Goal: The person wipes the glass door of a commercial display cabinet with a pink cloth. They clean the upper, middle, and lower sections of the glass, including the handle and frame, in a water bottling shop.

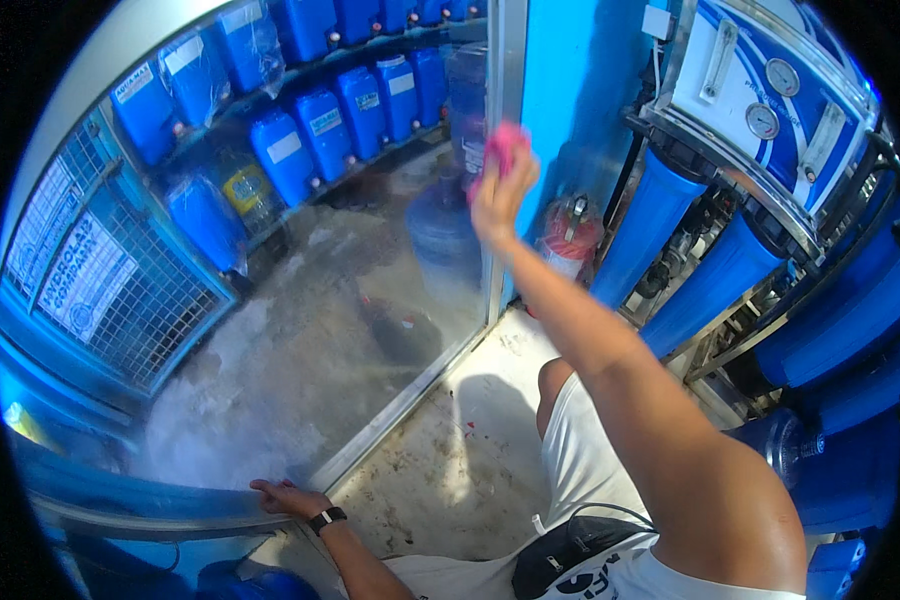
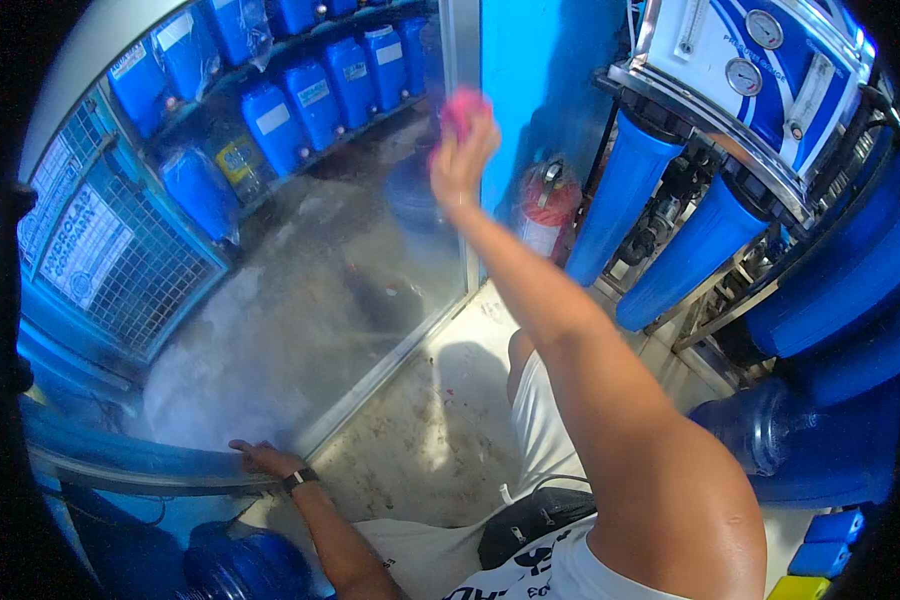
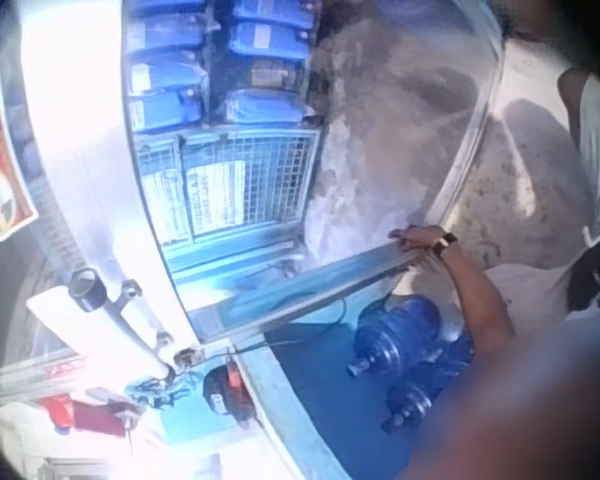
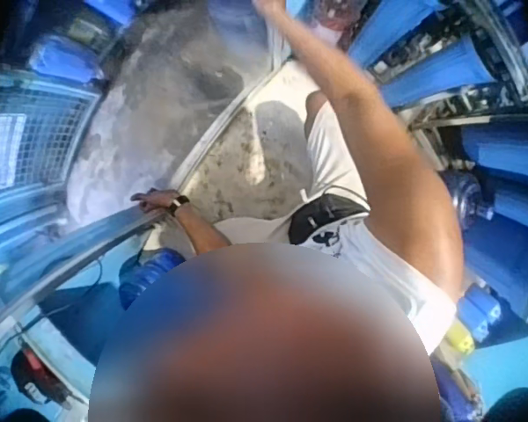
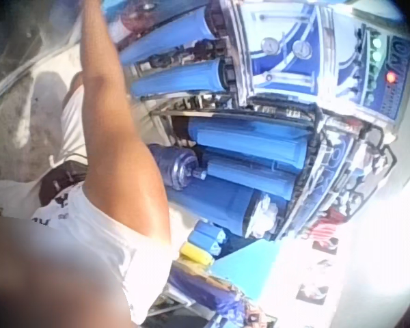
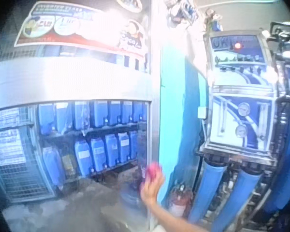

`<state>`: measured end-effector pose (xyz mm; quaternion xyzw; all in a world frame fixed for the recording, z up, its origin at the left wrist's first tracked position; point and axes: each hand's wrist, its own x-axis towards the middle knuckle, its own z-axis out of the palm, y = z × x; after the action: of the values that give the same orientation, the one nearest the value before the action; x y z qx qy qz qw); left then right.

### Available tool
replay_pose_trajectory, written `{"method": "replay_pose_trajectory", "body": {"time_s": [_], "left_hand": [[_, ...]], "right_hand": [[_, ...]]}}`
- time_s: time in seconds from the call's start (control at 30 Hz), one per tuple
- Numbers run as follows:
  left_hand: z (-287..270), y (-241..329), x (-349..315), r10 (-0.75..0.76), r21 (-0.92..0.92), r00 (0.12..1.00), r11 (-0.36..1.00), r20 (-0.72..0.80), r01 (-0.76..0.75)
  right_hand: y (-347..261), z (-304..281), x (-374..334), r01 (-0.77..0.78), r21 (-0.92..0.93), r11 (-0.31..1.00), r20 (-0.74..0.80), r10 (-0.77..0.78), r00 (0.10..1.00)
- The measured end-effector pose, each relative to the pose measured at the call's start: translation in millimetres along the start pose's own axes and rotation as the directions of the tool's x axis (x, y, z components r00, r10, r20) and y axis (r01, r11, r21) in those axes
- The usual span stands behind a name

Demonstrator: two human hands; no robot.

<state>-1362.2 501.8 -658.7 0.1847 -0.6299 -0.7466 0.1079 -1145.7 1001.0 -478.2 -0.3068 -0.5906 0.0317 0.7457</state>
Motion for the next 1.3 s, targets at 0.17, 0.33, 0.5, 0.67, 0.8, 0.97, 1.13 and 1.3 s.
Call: {"method": "replay_pose_trajectory", "body": {"time_s": [0.17, 0.33, 0.5, 0.67, 0.8, 0.97, 1.13, 1.3], "left_hand": [[7.8, 1.6, -1.7, 0.008, -0.102, 0.999, 0.995, -0.046, -0.012], [5.3, -2.2, 1.2, -0.043, -0.083, 0.999, 0.996, -0.027, 0.041], [4.3, -2.8, 0.3, -0.032, -0.117, 0.999, 0.993, 0.009, 0.033], [-1.0, -16.1, 14.1, -0.012, -0.246, 0.999, 0.969, 0.042, 0.022], [-12.1, -23.8, 20.1, 0.108, -0.201, 0.986, 0.976, 0.128, -0.080], [-13.4, -5.2, 4.7, -0.031, -0.264, 0.989, 0.962, 0.143, 0.068], [-5.6, 12.2, -10.2, -0.063, -0.263, 0.989, 0.960, 0.135, 0.097], [-2.3, -1.2, -5.4, -0.036, -0.230, 0.994, 0.972, 0.101, 0.058]], "right_hand": [[36.2, -50.0, -127.2, -0.310, -0.187, 0.932, 0.200, 0.345, 0.917], [-2.8, -8.1, -24.1, -0.216, 0.037, 0.976, -0.022, 0.217, 0.976], [-18.8, 13.5, 38.3, 0.004, 0.120, 0.993, -0.144, 0.014, 0.989], [43.0, -2.9, -125.1, -0.261, 0.012, 0.965, -0.173, 0.259, 0.950], [117.4, -29.6, -284.8, -0.647, -0.165, 0.745, -0.147, 0.630, 0.763], [170.0, -57.1, -382.6, -0.969, -0.033, 0.243, 0.042, 0.969, 0.242], [145.6, -55.2, -425.7, -0.927, -0.373, 0.048, -0.030, 0.998, 0.064], [53.5, -60.0, -471.9, -0.840, -0.505, 0.198, 0.146, 0.979, 0.143]]}}
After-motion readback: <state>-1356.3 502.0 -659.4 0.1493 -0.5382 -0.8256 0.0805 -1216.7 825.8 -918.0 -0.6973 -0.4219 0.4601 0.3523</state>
